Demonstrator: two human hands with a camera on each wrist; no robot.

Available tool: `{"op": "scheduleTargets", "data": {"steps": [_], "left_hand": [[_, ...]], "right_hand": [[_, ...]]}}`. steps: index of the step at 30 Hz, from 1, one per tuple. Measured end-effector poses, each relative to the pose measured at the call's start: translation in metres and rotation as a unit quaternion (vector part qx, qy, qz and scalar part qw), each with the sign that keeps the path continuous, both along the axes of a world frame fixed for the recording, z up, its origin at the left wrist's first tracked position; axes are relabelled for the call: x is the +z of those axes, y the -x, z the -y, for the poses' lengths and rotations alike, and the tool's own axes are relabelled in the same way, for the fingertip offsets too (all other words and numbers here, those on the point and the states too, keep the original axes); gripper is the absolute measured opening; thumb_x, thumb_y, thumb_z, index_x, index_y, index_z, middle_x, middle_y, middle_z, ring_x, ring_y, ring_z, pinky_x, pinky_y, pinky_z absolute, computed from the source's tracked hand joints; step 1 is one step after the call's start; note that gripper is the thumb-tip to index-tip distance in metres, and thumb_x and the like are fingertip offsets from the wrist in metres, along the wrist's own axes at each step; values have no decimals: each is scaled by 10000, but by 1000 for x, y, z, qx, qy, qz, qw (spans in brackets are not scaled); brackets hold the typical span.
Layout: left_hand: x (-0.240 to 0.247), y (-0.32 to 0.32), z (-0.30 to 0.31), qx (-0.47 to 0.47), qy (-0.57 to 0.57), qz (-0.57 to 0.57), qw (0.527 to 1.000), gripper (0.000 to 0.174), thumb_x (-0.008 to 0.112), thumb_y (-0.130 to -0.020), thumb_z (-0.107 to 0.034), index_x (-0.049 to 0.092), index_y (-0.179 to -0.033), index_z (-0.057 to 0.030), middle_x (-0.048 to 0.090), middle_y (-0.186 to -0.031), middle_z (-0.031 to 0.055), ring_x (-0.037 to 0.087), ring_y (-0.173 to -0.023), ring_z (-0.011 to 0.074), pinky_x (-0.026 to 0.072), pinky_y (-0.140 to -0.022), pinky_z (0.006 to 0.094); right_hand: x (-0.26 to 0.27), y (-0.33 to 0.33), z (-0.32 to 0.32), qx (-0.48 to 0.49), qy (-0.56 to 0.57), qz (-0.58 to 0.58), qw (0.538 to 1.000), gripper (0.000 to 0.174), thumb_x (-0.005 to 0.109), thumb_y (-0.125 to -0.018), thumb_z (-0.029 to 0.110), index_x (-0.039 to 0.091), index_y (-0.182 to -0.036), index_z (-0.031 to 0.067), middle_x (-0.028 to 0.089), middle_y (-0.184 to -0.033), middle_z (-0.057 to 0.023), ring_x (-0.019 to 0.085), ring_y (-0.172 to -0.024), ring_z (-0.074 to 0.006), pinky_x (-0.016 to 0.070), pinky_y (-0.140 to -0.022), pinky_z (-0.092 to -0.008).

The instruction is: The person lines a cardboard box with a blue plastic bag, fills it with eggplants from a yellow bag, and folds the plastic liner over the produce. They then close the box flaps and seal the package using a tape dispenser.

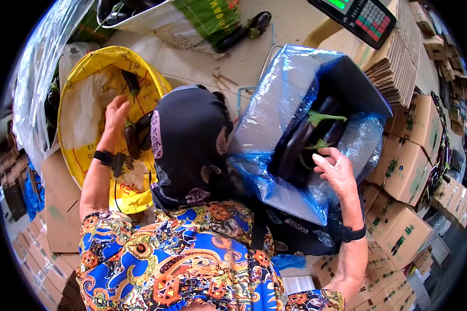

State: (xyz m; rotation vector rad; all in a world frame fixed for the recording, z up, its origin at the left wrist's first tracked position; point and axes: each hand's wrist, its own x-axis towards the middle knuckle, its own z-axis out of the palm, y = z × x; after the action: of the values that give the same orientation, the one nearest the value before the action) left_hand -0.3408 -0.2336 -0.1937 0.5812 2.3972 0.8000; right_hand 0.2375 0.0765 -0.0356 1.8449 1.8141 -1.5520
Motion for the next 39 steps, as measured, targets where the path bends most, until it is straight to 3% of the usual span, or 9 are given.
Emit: {"op": "scheduleTargets", "data": {"steps": [3,7,9,17,22,28,35,37,39], "left_hand": [[91,-44,-104,-95,-94,58,989,402,616,-937,-238,598,-1268,-10,663,-1059,73,591,-888,140,477,-802,258],[172,-98,-222,-304,-149,78,938,446,606,-962,-288,563,-1321,-26,660,-1083,43,604,-1002,112,477,-857,254],[197,-131,-275,-421,-135,61,895,465,618,-963,-300,555,-1334,-28,662,-1127,58,613,-1047,130,499,-881,278],[172,-269,-413,-616,-66,-91,779,704,749,-807,-404,523,-1354,-24,675,-1105,243,675,-1015,331,532,-889,393],[153,-293,-427,-565,-149,-165,795,298,708,-791,-209,687,-1020,-20,695,-833,207,698,-792,340,544,-761,415],[177,-294,-397,-516,-238,-185,802,208,662,-815,-121,672,-970,15,691,-829,197,696,-772,304,544,-747,388],[173,-295,-406,-471,-230,-170,834,200,634,-813,-95,675,-975,17,698,-840,177,688,-792,244,540,-754,352],[177,-292,-404,-454,-229,-139,850,204,638,-811,-89,672,-979,23,700,-831,152,680,-781,210,538,-751,334],[182,-289,-404,-469,-224,-109,847,188,633,-817,-74,670,-973,26,691,-806,121,658,-770,164,533,-745,307]], "right_hand": [[15,-12,-5,-56,-94,-48,993,290,724,-886,211,680,-1079,-2,711,-876,-68,658,-733,-111,526,-677,-271],[31,-44,-36,-112,-311,-31,943,338,742,-881,252,668,-1126,32,703,-970,-73,666,-843,-149,532,-762,-305],[28,-66,-58,-80,-336,33,938,524,756,-844,349,613,-1228,21,622,-1221,-167,651,-1037,-248,510,-906,-381],[-8,-61,-125,-83,-262,4,961,873,792,-745,480,486,-1394,-18,582,-1341,-223,574,-1231,-319,431,-1050,-392],[-28,-60,-152,-181,-291,-193,920,125,701,-881,93,731,-984,28,684,-843,30,571,-764,-56,485,-730,-233],[39,-64,-121,-230,-261,-327,878,116,684,-938,179,679,-998,80,601,-813,55,429,-596,16,355,-539,-130],[3,-60,-125,-123,-322,-90,935,619,796,-811,299,573,-1319,25,664,-1228,-164,662,-992,-211,529,-877,-344],[-10,-54,-130,-91,-333,-50,937,638,801,-796,294,566,-1330,37,686,-1189,-178,681,-985,-206,531,-878,-333],[-12,-45,-141,-55,-311,-46,948,318,762,-824,239,710,-1093,76,745,-862,-79,689,-789,-167,531,-765,-318]]}}
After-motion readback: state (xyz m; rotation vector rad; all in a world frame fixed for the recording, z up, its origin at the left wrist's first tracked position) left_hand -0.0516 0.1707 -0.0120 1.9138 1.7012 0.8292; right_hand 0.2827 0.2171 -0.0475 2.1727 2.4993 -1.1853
